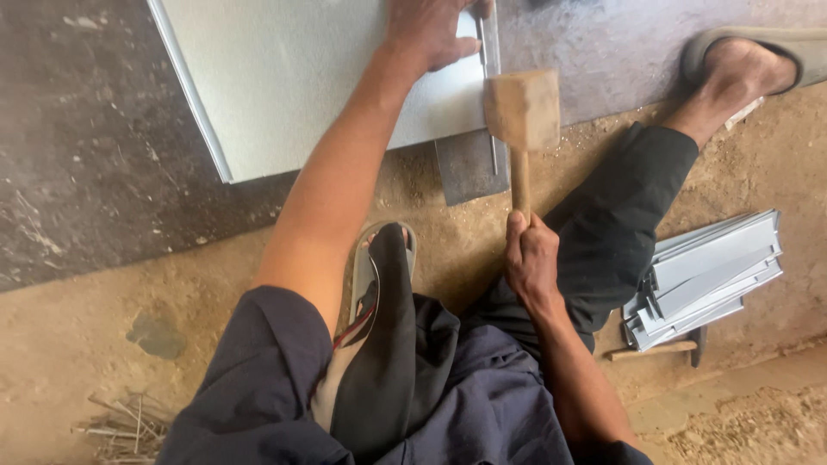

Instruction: The person assembles metal panels by placing a metal strip into a groove on a larger panel and tapping it into place with a wooden mallet. The person repeats this process for multiple panels, flipping them over to secure the strips on both sides.

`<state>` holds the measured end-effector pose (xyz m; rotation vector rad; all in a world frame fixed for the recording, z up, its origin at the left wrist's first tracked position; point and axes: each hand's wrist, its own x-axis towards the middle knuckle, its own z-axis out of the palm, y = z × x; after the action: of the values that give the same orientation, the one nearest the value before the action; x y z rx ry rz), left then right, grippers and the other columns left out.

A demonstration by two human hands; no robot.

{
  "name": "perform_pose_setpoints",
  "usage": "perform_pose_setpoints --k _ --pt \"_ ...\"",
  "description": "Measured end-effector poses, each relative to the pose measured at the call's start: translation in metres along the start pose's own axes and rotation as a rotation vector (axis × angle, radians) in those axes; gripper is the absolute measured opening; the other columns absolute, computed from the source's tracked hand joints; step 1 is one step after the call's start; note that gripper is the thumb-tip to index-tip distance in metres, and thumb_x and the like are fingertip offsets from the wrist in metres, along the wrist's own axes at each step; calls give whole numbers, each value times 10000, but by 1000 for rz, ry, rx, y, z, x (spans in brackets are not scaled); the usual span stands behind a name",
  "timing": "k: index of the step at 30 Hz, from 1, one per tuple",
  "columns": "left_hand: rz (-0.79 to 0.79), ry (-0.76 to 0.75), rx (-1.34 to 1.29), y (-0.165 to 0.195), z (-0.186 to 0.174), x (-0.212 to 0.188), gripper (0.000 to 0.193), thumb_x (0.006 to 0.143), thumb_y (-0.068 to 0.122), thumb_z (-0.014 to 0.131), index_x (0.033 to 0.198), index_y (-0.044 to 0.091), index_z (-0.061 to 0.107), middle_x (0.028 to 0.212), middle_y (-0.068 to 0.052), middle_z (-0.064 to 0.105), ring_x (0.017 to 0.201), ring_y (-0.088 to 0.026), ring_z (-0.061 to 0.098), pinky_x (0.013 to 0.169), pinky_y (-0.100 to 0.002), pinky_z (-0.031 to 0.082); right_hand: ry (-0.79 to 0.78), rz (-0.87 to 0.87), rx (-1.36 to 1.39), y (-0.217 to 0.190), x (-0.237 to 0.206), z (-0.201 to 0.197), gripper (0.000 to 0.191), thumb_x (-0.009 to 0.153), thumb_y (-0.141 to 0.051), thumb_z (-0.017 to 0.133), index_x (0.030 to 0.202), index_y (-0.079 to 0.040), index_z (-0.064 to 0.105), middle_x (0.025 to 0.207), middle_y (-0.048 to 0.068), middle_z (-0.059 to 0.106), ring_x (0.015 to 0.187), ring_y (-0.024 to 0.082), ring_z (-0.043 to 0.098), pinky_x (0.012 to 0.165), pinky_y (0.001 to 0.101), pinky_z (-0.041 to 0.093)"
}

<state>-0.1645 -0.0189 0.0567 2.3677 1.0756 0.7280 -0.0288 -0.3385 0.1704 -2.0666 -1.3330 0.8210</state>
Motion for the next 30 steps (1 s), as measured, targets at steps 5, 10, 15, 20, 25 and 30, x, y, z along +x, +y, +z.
perform_pose_setpoints --k 5,10,15,20,25,30 --pt "-161 -94 -49 16 -21 -2 340 708 340 903 1005 293 744 1044 8 696 1067 -261 618 925 -528 433 1 -62 -61 -2 -1 -3 408 1131 -231 474 873 63 589 739 129 561 596 199 517 582 360 431" --pt "-148 -39 46 28 -30 1 346 611 347 926 907 323 749 1402 -4 516 1378 -306 381 1144 -722 76 55 -10 78 9 1 -4 348 1086 -236 482 949 50 625 669 135 562 591 193 510 548 352 438" --pt "-238 37 40 30 -17 -4 808 568 383 940 1304 222 646 1529 -137 372 1484 -341 249 1194 -700 30 -3 149 154 7 21 -10 477 1116 -263 510 740 29 543 632 77 492 531 155 443 510 362 377" --pt "-283 256 60 53 0 -19 381 919 458 801 1160 191 674 1596 -93 378 1560 -328 205 1261 -672 -2 80 -84 62 -27 78 -18 455 1107 -284 430 767 -25 586 580 -3 510 497 92 519 457 304 419" --pt "-513 125 35 79 -2 -19 500 774 396 809 1186 148 671 1590 -65 361 1540 -277 170 1239 -652 -48 99 -377 102 -59 167 9 471 1136 -248 418 795 29 587 748 96 560 538 142 534 480 334 434" --pt "-576 91 25 90 -10 -16 526 780 373 808 1238 158 662 1620 -41 314 1558 -256 123 1249 -635 -85 43 -325 -239 -53 210 30 533 1127 -206 476 707 103 586 702 163 563 543 246 531 507 422 409"
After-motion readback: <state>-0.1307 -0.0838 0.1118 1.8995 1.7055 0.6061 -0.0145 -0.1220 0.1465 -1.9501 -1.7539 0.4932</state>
